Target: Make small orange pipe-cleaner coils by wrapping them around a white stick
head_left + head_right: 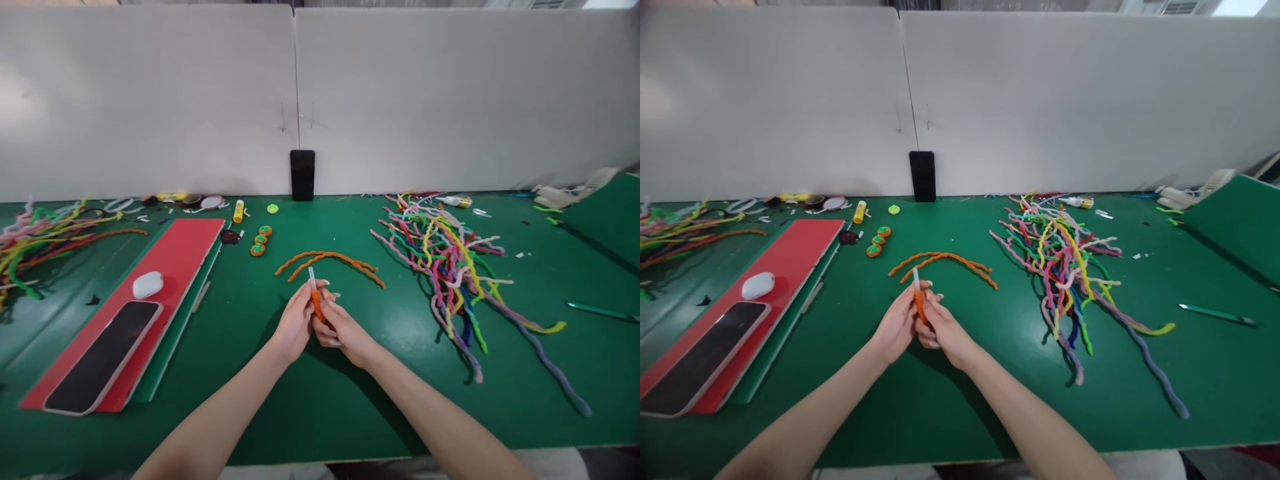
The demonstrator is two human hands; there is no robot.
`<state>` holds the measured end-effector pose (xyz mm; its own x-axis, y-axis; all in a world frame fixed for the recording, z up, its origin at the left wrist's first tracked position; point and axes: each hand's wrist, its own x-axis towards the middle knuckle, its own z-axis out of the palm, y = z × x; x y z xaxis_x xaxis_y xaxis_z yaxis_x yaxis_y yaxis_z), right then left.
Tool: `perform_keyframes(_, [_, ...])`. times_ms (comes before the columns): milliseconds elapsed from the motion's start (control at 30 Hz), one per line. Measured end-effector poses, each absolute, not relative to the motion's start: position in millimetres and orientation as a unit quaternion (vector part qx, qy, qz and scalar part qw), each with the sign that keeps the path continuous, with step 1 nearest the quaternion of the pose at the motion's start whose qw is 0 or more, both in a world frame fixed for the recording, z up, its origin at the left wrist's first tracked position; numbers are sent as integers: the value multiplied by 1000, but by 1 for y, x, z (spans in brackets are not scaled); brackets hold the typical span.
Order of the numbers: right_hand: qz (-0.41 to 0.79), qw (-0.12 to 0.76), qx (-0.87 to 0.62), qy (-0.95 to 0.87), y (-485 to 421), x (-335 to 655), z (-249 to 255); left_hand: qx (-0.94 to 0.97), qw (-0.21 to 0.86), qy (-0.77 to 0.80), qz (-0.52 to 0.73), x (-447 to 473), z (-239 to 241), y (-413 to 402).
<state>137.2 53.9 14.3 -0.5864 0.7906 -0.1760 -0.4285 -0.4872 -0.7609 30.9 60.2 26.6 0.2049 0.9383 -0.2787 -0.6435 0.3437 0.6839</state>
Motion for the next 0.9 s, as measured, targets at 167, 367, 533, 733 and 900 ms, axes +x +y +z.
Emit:
perform_keyframes(167, [818,357,-266,-364,54,139,16,202,808,278,479,23,28,64])
perform_keyframes(367, [796,353,-271,-410,53,140,18,205,822,248,469,19,35,65])
perform_keyframes(533, [786,321,-281,-447,58,146,25,198,789,276,512,17,37,66])
perform_keyframes(733, [731,336,-350,-481,64,148,16,201,745,299,561,13,35,71])
perform_keyframes(900, [664,368,-375,-532,59,143,9,202,786,243,532,12,41,69])
